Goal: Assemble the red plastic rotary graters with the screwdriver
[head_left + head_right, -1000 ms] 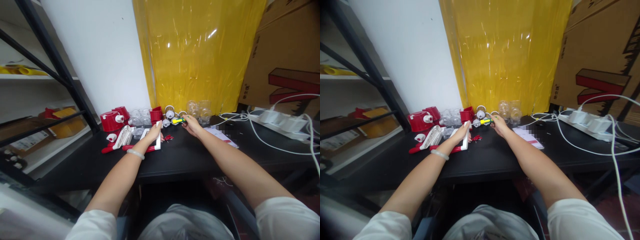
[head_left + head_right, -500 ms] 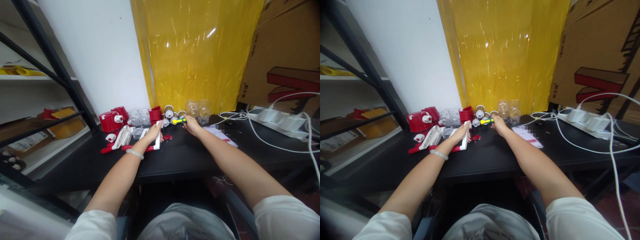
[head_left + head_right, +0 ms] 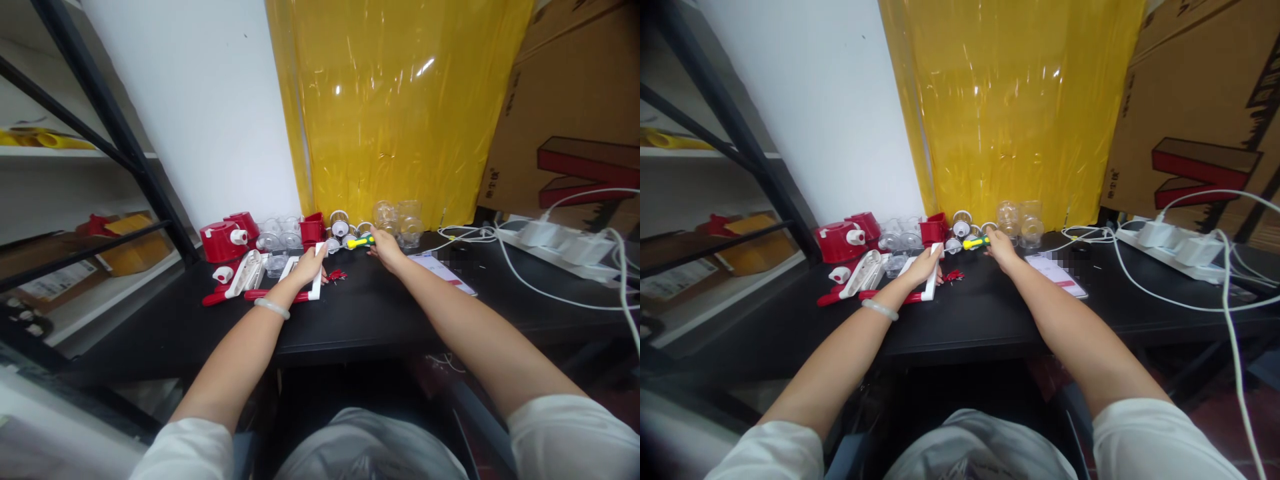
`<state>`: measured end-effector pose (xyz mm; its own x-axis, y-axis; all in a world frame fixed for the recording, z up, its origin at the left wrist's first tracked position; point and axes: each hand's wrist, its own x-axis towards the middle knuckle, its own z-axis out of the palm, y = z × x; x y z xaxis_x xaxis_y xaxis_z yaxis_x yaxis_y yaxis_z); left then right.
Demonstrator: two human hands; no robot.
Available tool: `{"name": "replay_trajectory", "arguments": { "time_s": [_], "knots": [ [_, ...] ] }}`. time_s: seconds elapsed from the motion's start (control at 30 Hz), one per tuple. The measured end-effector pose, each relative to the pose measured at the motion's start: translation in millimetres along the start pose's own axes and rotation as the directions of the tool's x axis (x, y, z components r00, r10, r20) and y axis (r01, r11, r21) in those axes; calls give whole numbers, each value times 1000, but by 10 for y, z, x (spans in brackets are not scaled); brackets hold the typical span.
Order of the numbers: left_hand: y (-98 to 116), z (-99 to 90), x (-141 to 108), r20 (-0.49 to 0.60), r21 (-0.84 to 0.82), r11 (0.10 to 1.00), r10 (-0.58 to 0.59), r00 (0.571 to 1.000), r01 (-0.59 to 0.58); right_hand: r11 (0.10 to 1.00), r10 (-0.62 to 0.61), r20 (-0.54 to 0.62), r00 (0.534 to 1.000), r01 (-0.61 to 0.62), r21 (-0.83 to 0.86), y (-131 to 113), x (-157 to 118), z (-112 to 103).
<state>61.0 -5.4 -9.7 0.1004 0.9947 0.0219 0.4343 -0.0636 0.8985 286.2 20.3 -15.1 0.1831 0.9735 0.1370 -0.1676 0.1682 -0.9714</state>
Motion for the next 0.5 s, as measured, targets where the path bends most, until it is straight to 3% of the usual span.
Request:
{"name": "replay_trajectory", "arguments": {
  "time_s": [0.5],
  "knots": [
    [55,19,-33,0,-96,995,-11,1000,11,983,101,16,995,-102,151,-36,-35,50]
  ]
}}
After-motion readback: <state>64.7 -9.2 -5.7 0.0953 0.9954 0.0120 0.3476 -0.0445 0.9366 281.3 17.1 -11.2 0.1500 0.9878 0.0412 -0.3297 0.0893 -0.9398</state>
